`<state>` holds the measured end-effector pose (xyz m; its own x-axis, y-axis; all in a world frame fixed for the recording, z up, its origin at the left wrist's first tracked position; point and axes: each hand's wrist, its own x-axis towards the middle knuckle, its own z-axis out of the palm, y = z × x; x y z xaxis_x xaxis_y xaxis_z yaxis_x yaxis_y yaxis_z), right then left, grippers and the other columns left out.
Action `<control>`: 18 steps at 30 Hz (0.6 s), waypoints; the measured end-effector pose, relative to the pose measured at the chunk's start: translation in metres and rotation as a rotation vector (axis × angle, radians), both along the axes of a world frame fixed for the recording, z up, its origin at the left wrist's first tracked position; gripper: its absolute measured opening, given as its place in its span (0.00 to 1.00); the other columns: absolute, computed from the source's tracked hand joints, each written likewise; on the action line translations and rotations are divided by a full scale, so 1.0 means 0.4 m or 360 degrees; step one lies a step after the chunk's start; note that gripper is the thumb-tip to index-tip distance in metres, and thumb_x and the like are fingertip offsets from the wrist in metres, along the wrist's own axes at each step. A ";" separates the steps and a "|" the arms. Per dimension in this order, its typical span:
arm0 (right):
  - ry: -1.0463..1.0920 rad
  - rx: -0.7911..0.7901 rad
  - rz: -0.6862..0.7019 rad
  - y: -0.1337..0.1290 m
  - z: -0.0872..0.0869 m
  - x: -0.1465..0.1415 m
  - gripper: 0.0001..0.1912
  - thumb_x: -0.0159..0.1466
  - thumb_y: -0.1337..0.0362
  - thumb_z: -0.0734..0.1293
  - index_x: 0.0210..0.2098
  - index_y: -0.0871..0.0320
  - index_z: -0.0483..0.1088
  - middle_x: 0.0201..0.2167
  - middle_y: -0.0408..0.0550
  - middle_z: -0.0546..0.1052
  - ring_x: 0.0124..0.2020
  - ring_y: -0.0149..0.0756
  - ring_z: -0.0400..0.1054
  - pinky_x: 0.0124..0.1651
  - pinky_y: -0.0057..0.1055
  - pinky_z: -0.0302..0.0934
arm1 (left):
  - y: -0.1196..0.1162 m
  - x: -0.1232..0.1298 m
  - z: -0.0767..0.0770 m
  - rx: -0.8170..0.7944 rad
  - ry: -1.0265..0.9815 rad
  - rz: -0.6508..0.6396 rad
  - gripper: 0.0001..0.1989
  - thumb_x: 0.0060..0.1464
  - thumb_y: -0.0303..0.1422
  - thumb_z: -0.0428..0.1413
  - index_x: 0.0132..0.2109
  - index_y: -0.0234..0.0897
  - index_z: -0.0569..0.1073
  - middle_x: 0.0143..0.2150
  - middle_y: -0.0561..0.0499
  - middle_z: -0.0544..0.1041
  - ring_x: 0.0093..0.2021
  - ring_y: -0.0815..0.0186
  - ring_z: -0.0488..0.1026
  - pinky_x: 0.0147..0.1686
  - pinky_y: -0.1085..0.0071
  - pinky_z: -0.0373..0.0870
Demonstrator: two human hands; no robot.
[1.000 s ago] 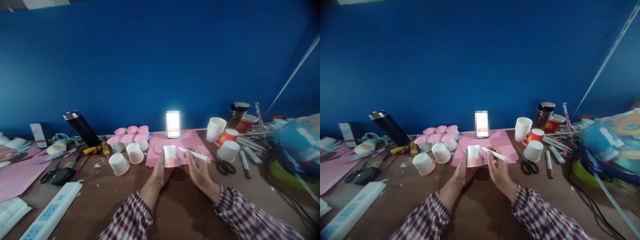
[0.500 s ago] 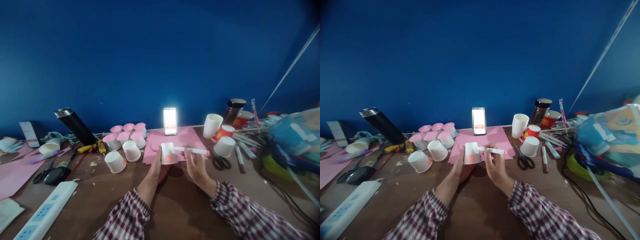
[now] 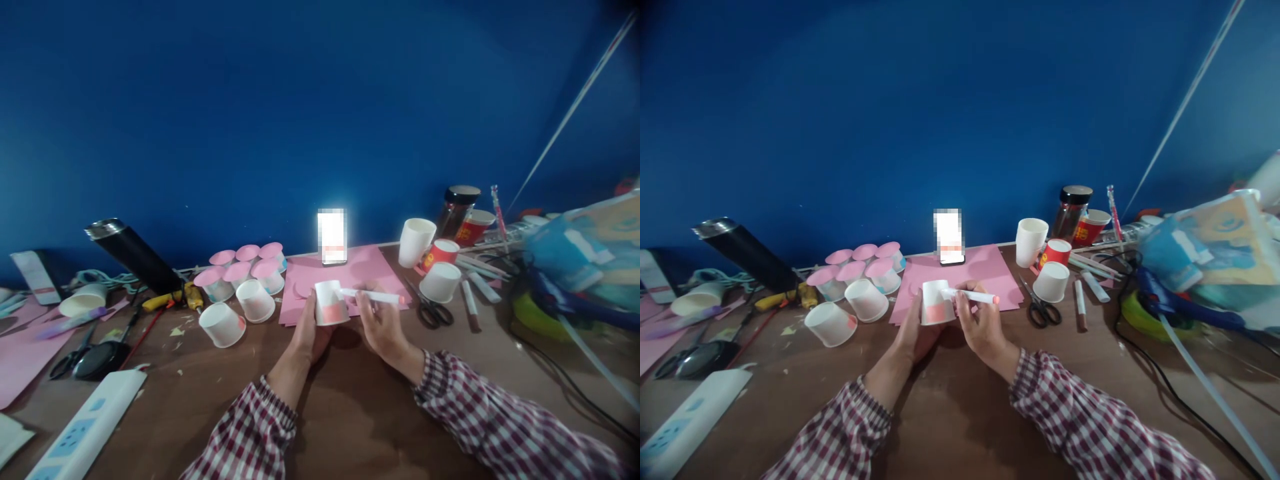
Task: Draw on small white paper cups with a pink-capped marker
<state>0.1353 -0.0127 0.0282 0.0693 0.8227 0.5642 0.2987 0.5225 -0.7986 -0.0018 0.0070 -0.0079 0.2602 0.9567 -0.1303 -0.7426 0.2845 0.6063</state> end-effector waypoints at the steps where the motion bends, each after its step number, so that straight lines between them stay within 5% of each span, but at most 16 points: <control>1: 0.0004 -0.0003 -0.0005 0.001 -0.001 0.000 0.09 0.67 0.61 0.59 0.35 0.57 0.67 0.24 0.48 0.74 0.24 0.36 0.70 0.29 0.32 0.65 | -0.001 0.000 0.001 -0.0008 0.0002 0.0006 0.23 0.58 0.46 0.49 0.48 0.30 0.72 0.46 0.41 0.77 0.50 0.55 0.72 0.52 0.61 0.65; 18: 0.0113 -0.0057 0.0024 -0.005 0.010 -0.007 0.13 0.67 0.59 0.58 0.34 0.58 0.69 0.21 0.47 0.74 0.22 0.35 0.68 0.26 0.29 0.65 | -0.001 -0.002 0.002 0.0006 -0.0066 -0.0022 0.22 0.59 0.44 0.48 0.49 0.30 0.72 0.45 0.41 0.77 0.48 0.55 0.73 0.50 0.60 0.67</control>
<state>0.1326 -0.0146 0.0321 0.0952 0.8436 0.5285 0.2330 0.4972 -0.8357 -0.0026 0.0065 -0.0070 0.2788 0.9534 -0.1155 -0.7632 0.2929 0.5759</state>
